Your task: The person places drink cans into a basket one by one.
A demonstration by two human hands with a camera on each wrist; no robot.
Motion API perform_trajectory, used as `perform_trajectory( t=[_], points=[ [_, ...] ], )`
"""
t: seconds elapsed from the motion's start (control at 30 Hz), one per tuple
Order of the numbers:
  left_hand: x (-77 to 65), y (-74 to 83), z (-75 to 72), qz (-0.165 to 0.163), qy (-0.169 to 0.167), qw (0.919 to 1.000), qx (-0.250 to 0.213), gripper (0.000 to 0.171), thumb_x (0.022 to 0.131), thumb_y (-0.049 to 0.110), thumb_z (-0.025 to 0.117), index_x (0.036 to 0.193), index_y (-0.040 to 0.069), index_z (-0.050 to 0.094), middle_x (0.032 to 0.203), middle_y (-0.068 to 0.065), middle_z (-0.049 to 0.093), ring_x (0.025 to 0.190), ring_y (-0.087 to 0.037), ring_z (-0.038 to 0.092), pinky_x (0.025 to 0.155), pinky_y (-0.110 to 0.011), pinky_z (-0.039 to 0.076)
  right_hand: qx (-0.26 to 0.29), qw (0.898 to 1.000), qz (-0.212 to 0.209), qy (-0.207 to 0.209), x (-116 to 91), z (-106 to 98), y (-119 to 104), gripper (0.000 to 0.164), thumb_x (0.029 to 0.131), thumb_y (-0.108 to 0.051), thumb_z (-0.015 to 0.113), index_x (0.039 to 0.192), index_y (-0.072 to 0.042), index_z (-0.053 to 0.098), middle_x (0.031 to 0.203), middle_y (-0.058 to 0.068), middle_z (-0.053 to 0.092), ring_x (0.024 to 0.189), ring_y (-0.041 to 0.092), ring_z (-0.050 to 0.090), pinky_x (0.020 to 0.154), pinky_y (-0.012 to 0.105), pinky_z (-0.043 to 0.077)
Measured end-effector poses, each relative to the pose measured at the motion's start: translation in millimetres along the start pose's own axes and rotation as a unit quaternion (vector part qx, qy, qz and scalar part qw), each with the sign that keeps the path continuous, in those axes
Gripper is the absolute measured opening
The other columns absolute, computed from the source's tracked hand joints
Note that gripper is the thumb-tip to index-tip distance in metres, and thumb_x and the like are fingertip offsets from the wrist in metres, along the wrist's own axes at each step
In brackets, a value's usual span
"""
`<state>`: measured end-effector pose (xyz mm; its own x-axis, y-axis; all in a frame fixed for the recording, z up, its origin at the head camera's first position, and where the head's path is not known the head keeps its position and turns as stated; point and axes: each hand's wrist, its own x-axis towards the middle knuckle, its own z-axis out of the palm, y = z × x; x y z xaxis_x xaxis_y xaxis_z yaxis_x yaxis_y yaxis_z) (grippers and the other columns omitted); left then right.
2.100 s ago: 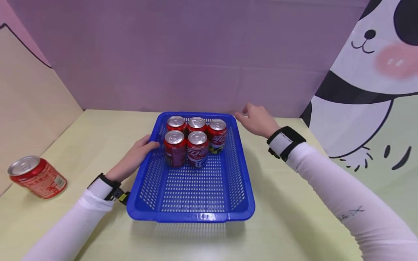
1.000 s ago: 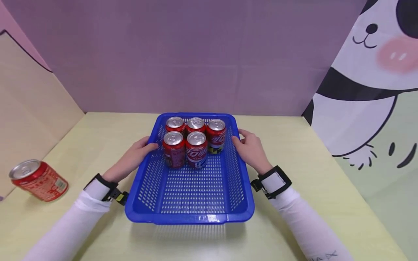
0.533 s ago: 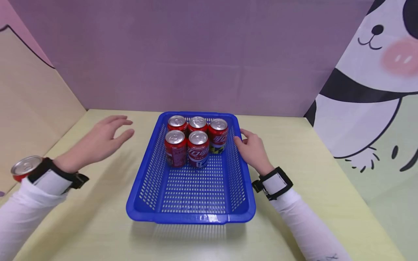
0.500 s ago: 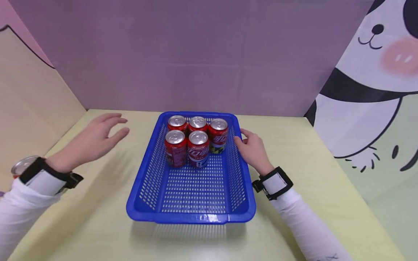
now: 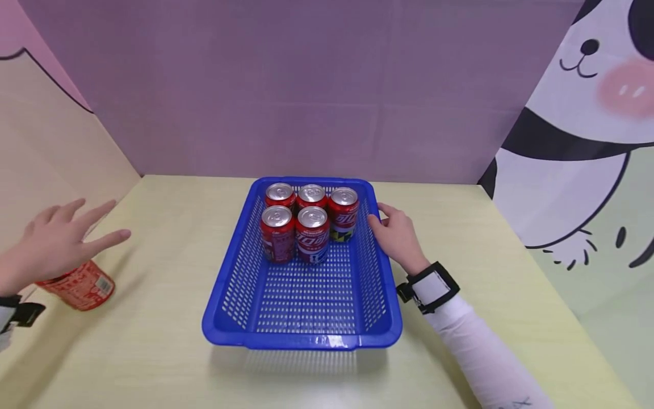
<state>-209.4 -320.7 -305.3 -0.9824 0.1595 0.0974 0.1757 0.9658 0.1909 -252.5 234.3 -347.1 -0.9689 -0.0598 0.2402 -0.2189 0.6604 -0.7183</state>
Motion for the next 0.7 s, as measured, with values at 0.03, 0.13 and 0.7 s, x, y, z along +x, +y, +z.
perform_trajectory(
  t=[0.03,0.13,0.7],
  points=[
    [-1.2,-3.0,2.8,-0.008,-0.008,0.9999,0.004,0.089,0.094,0.062,0.049,0.158,0.011,0.014,0.143,-0.047,0.011,0.122,-0.074,0.009,0.085,-0.083,0.012,0.0,1.0,-0.001,0.0,0,0,0,0.051,0.101,-0.023,0.054,0.14,0.009,0.046,0.099,0.025,0.069,0.079,0.03,0.07,0.061,0.028,0.054],
    [-3.3,-9.6,8.8,-0.022,-0.027,0.9993,0.013,0.098,0.09,0.068,0.052,0.159,0.018,0.004,0.141,-0.048,0.009,0.119,-0.076,0.009,0.079,-0.085,0.012,-0.001,1.0,0.0,-0.001,-1,-1,1,0.052,0.101,-0.024,0.054,0.14,0.009,0.046,0.098,0.025,0.069,0.079,0.029,0.069,0.06,0.028,0.054],
    [-2.5,-31.7,12.3,0.018,-0.146,0.9891,-0.003,0.116,0.071,0.054,0.082,0.148,-0.01,0.024,0.104,-0.037,0.058,0.089,-0.038,0.056,0.065,-0.044,0.05,0.005,1.0,0.003,-0.004,2,2,2,0.051,0.101,-0.022,0.055,0.141,0.008,0.046,0.09,0.02,0.071,0.066,0.022,0.066,0.052,0.028,0.051]
  ],
)
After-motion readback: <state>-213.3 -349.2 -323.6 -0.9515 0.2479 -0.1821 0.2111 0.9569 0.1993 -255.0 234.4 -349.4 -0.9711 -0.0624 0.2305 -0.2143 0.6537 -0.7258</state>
